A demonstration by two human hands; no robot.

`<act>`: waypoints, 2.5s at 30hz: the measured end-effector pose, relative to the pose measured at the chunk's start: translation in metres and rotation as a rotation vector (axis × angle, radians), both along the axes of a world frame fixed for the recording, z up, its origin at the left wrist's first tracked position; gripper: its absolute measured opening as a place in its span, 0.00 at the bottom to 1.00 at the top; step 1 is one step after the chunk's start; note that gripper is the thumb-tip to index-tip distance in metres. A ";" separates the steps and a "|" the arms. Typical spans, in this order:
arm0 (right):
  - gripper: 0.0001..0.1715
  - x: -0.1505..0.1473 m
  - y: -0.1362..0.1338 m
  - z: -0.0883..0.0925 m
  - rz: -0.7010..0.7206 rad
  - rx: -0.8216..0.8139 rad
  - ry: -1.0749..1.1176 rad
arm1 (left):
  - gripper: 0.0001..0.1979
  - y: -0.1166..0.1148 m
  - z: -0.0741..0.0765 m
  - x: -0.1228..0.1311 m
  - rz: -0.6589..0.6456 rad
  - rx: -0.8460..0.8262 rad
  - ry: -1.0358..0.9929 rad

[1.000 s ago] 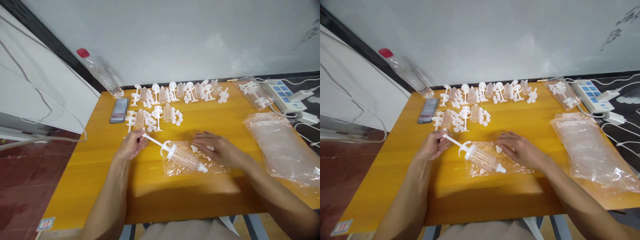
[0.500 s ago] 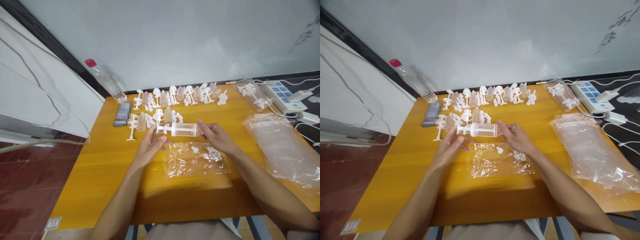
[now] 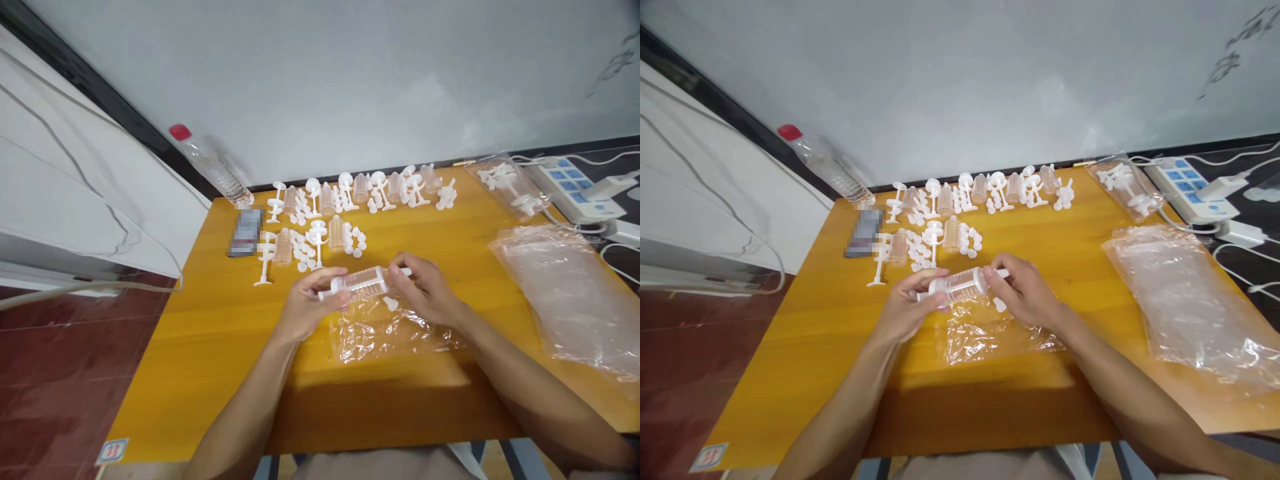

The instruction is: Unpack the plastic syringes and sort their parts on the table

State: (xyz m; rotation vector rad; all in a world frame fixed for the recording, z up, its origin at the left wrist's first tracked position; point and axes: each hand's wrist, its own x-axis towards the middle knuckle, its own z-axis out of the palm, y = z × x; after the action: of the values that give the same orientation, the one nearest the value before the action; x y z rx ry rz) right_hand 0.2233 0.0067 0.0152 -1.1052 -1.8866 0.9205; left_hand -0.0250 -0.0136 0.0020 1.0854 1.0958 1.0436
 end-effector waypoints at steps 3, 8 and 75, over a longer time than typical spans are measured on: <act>0.35 0.003 0.000 0.001 0.004 -0.255 0.066 | 0.22 -0.005 0.005 -0.004 0.027 0.391 0.207; 0.34 0.006 0.000 0.002 -0.027 -0.393 0.231 | 0.21 -0.008 0.008 -0.007 -0.023 0.425 0.259; 0.31 -0.008 0.043 0.018 0.055 -0.622 0.055 | 0.25 0.004 0.006 -0.005 0.184 0.031 -0.025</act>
State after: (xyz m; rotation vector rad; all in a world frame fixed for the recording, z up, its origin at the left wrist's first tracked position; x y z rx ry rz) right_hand 0.2154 0.0494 0.0335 -1.3611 -1.6264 1.6180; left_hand -0.0303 -0.0099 0.0079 1.0080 1.1793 1.2196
